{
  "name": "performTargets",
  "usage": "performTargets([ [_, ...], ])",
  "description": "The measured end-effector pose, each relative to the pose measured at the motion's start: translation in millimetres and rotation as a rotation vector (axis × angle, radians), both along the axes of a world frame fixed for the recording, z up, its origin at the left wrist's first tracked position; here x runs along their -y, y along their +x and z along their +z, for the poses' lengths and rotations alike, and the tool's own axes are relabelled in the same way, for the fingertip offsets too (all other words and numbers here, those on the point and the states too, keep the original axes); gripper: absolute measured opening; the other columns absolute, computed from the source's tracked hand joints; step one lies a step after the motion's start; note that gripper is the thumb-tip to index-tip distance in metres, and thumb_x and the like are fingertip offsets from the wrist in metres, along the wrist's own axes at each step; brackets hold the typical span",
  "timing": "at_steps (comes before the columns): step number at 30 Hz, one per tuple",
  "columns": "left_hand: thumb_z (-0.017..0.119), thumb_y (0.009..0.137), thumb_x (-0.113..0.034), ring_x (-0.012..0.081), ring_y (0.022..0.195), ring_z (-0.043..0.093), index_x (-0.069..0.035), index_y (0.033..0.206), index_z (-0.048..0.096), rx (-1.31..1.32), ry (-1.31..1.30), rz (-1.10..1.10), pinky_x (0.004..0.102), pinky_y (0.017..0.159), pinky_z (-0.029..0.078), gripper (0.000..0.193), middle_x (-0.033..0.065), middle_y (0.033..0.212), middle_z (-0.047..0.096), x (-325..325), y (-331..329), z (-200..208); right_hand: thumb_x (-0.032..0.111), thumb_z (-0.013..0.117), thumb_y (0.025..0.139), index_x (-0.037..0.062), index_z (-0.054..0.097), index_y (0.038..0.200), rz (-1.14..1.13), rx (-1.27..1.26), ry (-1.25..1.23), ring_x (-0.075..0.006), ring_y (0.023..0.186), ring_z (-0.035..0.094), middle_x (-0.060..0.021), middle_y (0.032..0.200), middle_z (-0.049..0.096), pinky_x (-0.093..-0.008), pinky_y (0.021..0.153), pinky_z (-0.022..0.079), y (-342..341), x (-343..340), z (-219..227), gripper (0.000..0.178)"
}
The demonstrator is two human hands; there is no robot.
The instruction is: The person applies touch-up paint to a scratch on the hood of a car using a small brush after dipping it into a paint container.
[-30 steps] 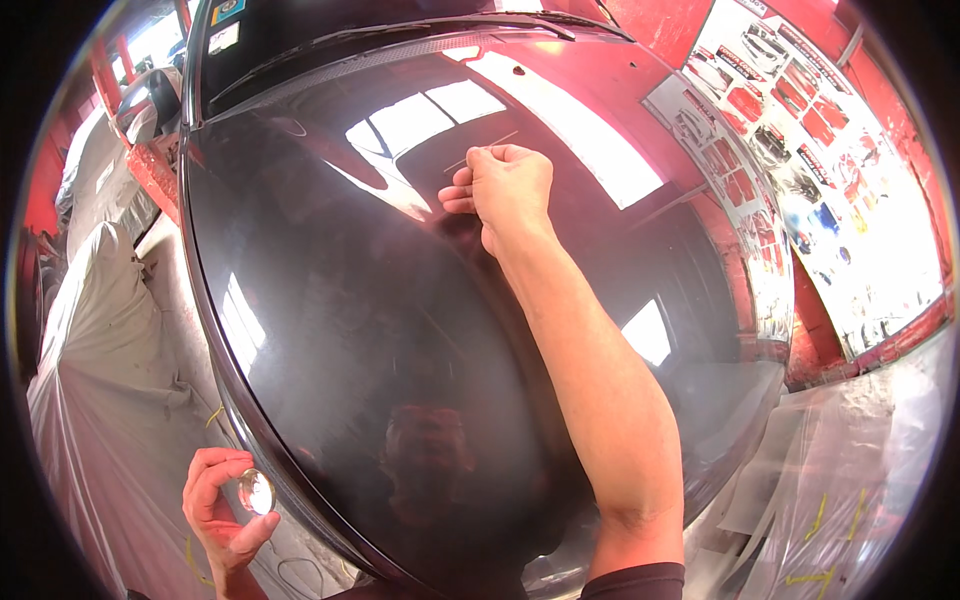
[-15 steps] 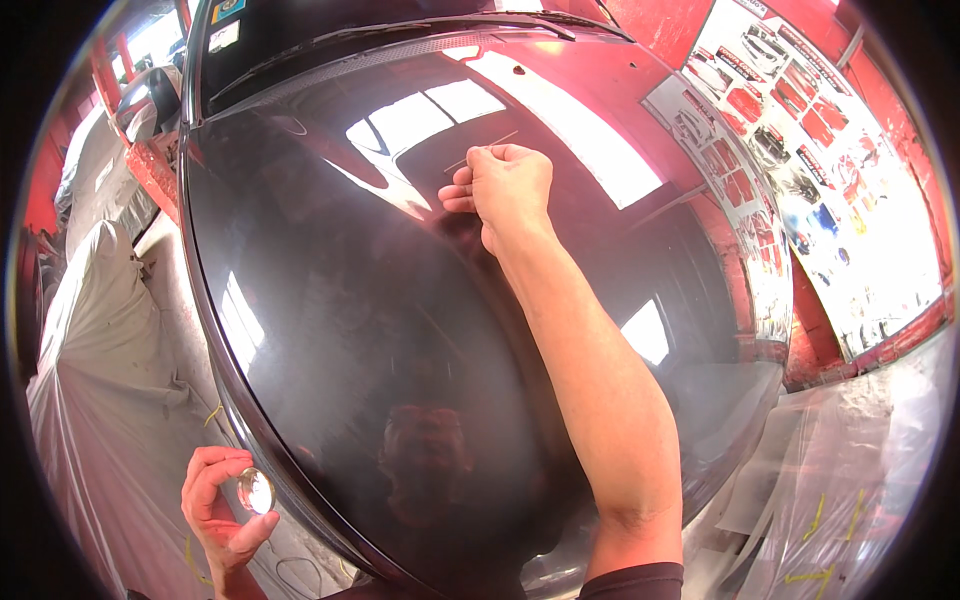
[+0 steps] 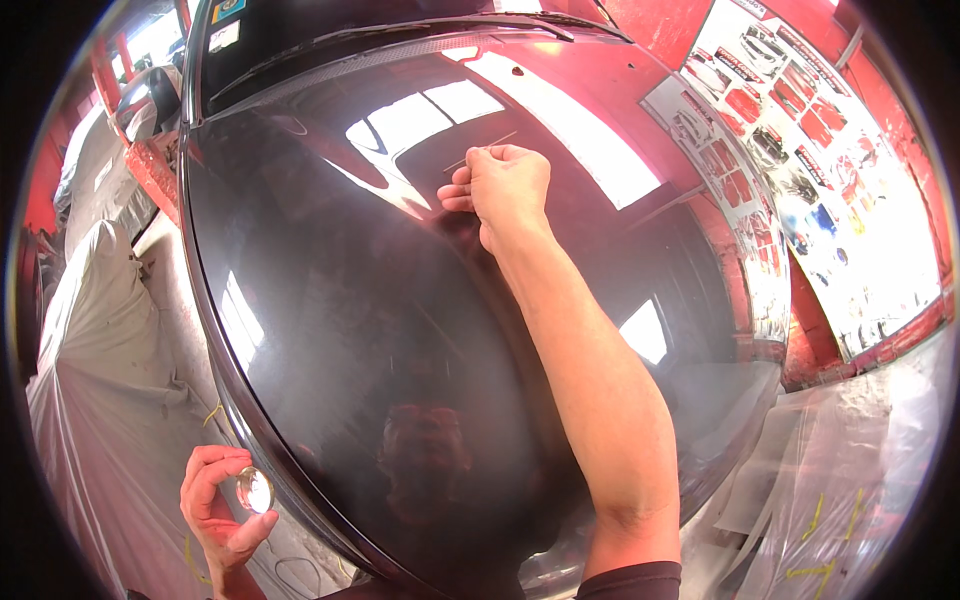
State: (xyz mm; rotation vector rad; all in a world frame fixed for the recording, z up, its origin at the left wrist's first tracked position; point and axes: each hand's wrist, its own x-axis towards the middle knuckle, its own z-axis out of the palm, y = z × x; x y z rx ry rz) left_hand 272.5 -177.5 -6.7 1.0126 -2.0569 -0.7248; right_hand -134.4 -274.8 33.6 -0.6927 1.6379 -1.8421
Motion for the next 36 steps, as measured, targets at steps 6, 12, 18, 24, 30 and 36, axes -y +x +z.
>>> performTargets([
  [6, 0.083, 0.058, -0.031, 0.0246, 0.093, 0.061, -0.002, 0.097, 0.068, -0.012, 0.009, 0.007, 0.0341, 0.082, 0.047, 0.051, 0.0128, 0.099, 0.064, -0.9, 1.3, 0.7, 0.005, 0.057, 0.097, -0.0096, 0.057, 0.101, -0.022, 0.043, 0.003, -0.0242, 0.065, 0.067, -0.0149, 0.082, 0.061, -0.033, 0.06, 0.058, 1.9, -2.7, 2.8, 0.015],
  [12, 0.083, 0.057, -0.03, 0.0247, 0.093, 0.061, -0.002, 0.097, 0.068, -0.012, -0.016, -0.001, 0.0344, 0.082, 0.047, 0.05, 0.0124, 0.099, 0.064, -1.1, 1.4, -0.3, 0.003, 0.052, 0.099, -0.0092, 0.056, 0.095, -0.087, 0.075, -0.042, -0.024, 0.059, 0.068, -0.0171, 0.082, 0.063, -0.032, 0.053, 0.058, 0.4, -4.3, -0.9, 0.013],
  [18, 0.082, 0.057, -0.029, 0.0246, 0.093, 0.062, -0.003, 0.097, 0.068, -0.029, 0.009, 0.012, 0.0342, 0.081, 0.048, 0.05, 0.012, 0.098, 0.064, -1.6, -0.4, -0.4, 0.004, 0.051, 0.1, -0.0088, 0.055, 0.097, -0.063, 0.087, -0.039, -0.0255, 0.062, 0.069, -0.0173, 0.083, 0.063, -0.0339, 0.058, 0.06, -0.9, -5.1, -2.1, 0.014],
  [24, 0.08, 0.055, -0.025, 0.0247, 0.093, 0.062, -0.003, 0.097, 0.068, -0.041, 0.029, -0.024, 0.0343, 0.08, 0.048, 0.05, 0.012, 0.099, 0.064, 1.2, -3.8, -2.9, 0.004, 0.051, 0.1, -0.0085, 0.055, 0.096, -0.075, 0.083, -0.042, -0.0254, 0.062, 0.068, -0.0174, 0.084, 0.063, -0.0337, 0.057, 0.06, -3.5, -7.3, -4.0, 0.014],
  [30, 0.08, 0.055, -0.025, 0.0249, 0.093, 0.062, -0.002, 0.097, 0.068, -0.024, 0.005, -0.001, 0.0344, 0.082, 0.048, 0.049, 0.0126, 0.099, 0.064, -0.4, 0.5, 1.8, 0.003, 0.051, 0.099, -0.0083, 0.055, 0.095, -0.053, 0.092, -0.048, -0.0243, 0.06, 0.068, -0.0169, 0.082, 0.063, -0.0327, 0.055, 0.059, 2.8, -4.0, 1.7, 0.013],
  [36, 0.081, 0.056, -0.027, 0.025, 0.094, 0.062, -0.003, 0.097, 0.068, -0.03, 0.026, -0.014, 0.0343, 0.082, 0.048, 0.05, 0.0127, 0.099, 0.065, 3.1, -3.7, -3.5, 0.002, 0.051, 0.099, -0.0077, 0.055, 0.093, -0.079, 0.071, -0.021, -0.0242, 0.06, 0.068, -0.0165, 0.081, 0.063, -0.0325, 0.055, 0.059, -0.3, -6.3, 0.3, 0.012],
])
